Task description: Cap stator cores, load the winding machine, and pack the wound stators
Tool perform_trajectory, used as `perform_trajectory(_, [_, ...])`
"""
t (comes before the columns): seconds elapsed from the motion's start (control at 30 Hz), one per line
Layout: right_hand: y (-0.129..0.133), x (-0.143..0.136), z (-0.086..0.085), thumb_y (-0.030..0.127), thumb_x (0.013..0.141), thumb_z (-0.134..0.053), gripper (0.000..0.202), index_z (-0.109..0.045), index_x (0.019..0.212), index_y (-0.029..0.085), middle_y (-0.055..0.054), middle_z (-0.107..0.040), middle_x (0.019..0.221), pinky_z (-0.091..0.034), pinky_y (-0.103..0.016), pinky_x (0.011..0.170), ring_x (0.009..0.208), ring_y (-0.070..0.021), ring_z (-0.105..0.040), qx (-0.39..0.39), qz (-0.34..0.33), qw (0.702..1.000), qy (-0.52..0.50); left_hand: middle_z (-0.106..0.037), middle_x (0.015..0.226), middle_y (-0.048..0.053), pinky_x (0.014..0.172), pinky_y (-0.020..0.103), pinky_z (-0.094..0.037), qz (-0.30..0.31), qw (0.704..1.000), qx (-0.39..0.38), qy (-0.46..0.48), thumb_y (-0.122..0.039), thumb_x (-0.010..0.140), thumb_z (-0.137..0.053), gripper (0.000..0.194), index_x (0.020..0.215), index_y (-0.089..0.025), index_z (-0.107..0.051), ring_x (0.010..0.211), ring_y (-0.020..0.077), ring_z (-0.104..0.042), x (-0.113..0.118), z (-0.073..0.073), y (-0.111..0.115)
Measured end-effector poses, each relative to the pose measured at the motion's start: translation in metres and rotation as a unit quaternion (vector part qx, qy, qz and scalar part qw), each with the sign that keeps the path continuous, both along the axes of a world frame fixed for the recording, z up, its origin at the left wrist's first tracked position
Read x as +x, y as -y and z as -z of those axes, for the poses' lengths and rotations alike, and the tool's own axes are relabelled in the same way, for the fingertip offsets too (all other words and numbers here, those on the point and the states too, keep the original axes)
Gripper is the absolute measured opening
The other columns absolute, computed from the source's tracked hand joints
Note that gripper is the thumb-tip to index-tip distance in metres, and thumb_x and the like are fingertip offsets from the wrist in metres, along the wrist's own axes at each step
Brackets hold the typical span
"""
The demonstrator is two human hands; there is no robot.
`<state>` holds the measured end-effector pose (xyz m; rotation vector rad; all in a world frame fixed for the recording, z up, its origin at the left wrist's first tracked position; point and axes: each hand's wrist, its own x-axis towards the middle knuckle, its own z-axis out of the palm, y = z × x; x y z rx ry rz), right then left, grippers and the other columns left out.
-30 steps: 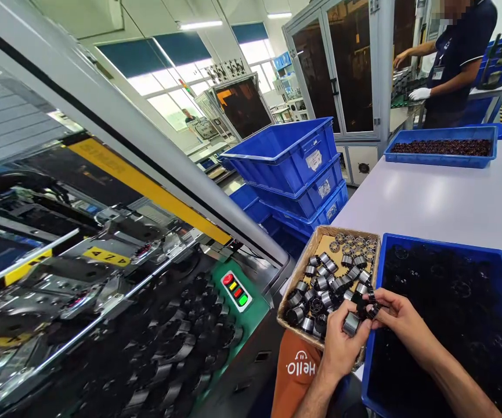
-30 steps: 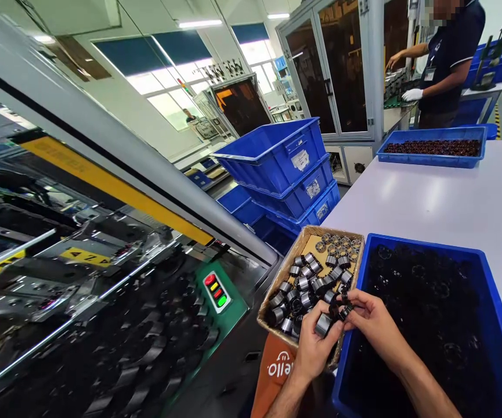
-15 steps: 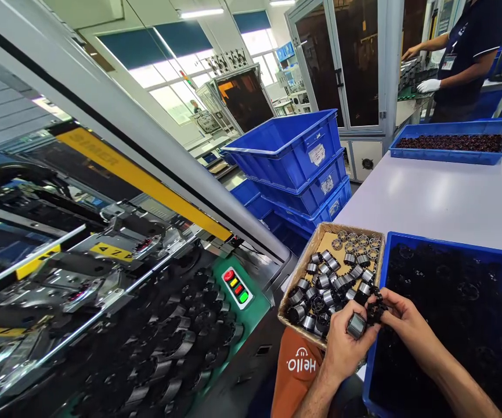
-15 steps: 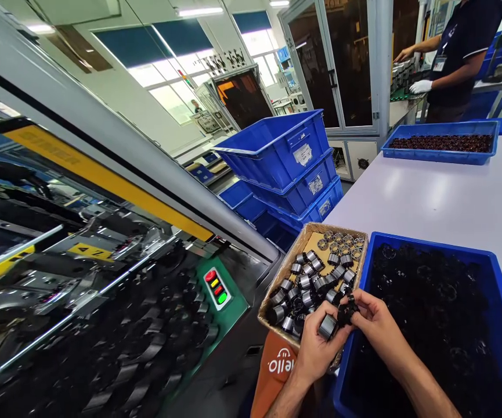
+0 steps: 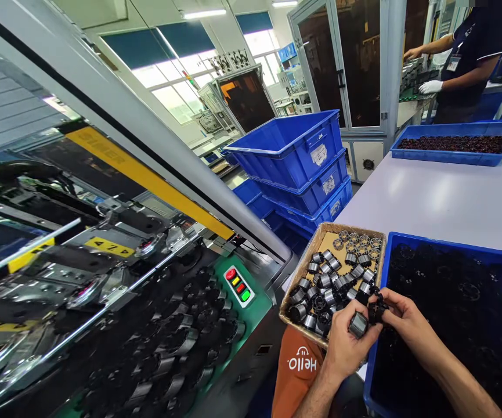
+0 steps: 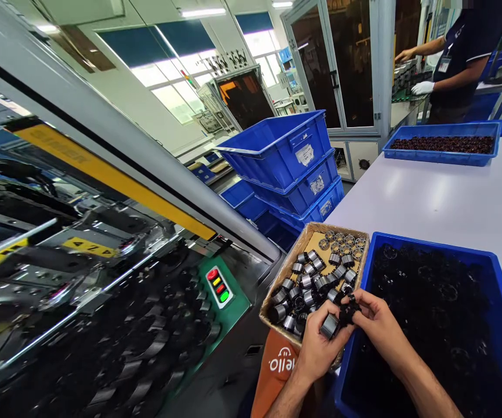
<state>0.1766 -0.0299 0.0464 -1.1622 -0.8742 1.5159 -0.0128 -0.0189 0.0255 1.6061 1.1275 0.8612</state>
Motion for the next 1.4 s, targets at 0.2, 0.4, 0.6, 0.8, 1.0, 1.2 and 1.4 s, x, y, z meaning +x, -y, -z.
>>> perform_trajectory(0.2, [0.001, 0.000, -0.001, 0.049, 0.076, -0.106, 0.040, -0.082, 0.095, 0.023, -0.002, -0.079, 0.098, -0.060, -0.034, 0.099, 0.098, -0.0221, -0.072, -0.027, -0.007, 0.999, -0.046, -0.050, 0.075, -0.007, 0.069, 0.026, -0.034, 0.000, 1.000, 0.000, -0.002, -0.041, 0.095, -0.086, 0.035, 0.086, -0.021, -0.058, 0.071, 0.0114, -0.041, -0.001, -0.001, -0.001])
perform_trajectory(0.4, [0.000, 0.000, 0.002, 0.053, 0.078, -0.105, 0.044, -0.081, 0.098, 0.022, -0.003, -0.080, 0.103, -0.058, -0.033, 0.097, 0.101, -0.0230, -0.072, -0.012, -0.009, 0.999, -0.039, -0.052, 0.076, -0.007, 0.070, 0.026, -0.035, -0.003, 1.000, 0.000, 0.000, -0.042, 0.096, -0.085, 0.035, 0.086, -0.021, -0.058, 0.071, 0.0114, -0.042, 0.000, -0.001, -0.001])
perform_trajectory(0.6, [-0.001, -0.001, -0.004, 0.055, 0.079, -0.104, 0.045, -0.081, 0.097, 0.021, -0.003, -0.079, 0.105, -0.056, -0.034, 0.097, 0.097, -0.0216, -0.068, -0.006, -0.019, 0.999, -0.026, -0.058, 0.078, -0.005, 0.071, 0.026, -0.036, -0.006, 1.000, 0.000, 0.003, -0.041, 0.095, -0.086, 0.032, 0.088, -0.020, -0.063, 0.072, 0.0118, -0.046, 0.001, 0.001, -0.002])
perform_trajectory(0.8, [-0.002, 0.000, -0.005, 0.057, 0.076, -0.105, 0.048, -0.080, 0.097, 0.022, -0.004, -0.080, 0.107, -0.056, -0.034, 0.096, 0.101, -0.0241, -0.072, -0.011, -0.016, 1.000, -0.020, -0.062, 0.081, -0.004, 0.074, 0.027, -0.039, 0.001, 1.000, 0.004, 0.009, -0.043, 0.095, -0.086, 0.032, 0.089, -0.020, -0.065, 0.075, 0.0130, -0.050, 0.001, 0.001, -0.002])
perform_trajectory(1.0, [-0.002, -0.001, -0.007, 0.056, 0.077, -0.105, 0.048, -0.080, 0.098, 0.022, -0.003, -0.080, 0.104, -0.057, -0.033, 0.094, 0.097, -0.0215, -0.071, -0.010, -0.023, 0.999, -0.025, -0.064, 0.086, -0.003, 0.078, 0.028, -0.041, 0.003, 1.000, 0.004, 0.018, -0.041, 0.098, -0.085, 0.030, 0.091, -0.020, -0.065, 0.079, 0.0139, -0.052, 0.002, 0.002, -0.003])
perform_trajectory(1.2, [-0.003, 0.001, -0.008, 0.058, 0.081, -0.103, 0.045, -0.082, 0.099, 0.022, -0.002, -0.077, 0.095, -0.060, -0.030, 0.082, 0.081, -0.0170, -0.067, 0.034, 0.005, 0.999, -0.016, -0.055, 0.083, -0.004, 0.072, 0.028, -0.038, 0.016, 0.998, 0.020, 0.064, -0.071, 0.101, -0.084, 0.055, 0.100, -0.021, -0.061, 0.075, 0.0137, -0.046, -0.002, 0.008, -0.003])
perform_trajectory(1.4, [-0.005, 0.002, -0.013, 0.062, 0.088, -0.100, 0.043, -0.087, 0.093, 0.021, -0.004, -0.078, 0.092, -0.064, -0.030, 0.085, 0.086, -0.0178, -0.071, 0.123, 0.049, 0.989, 0.060, -0.046, 0.080, -0.006, 0.063, 0.027, -0.039, 0.012, 0.987, 0.001, 0.160, -0.085, 0.120, -0.030, 0.062, 0.115, -0.027, -0.050, 0.065, 0.0146, -0.042, 0.000, 0.013, -0.005])
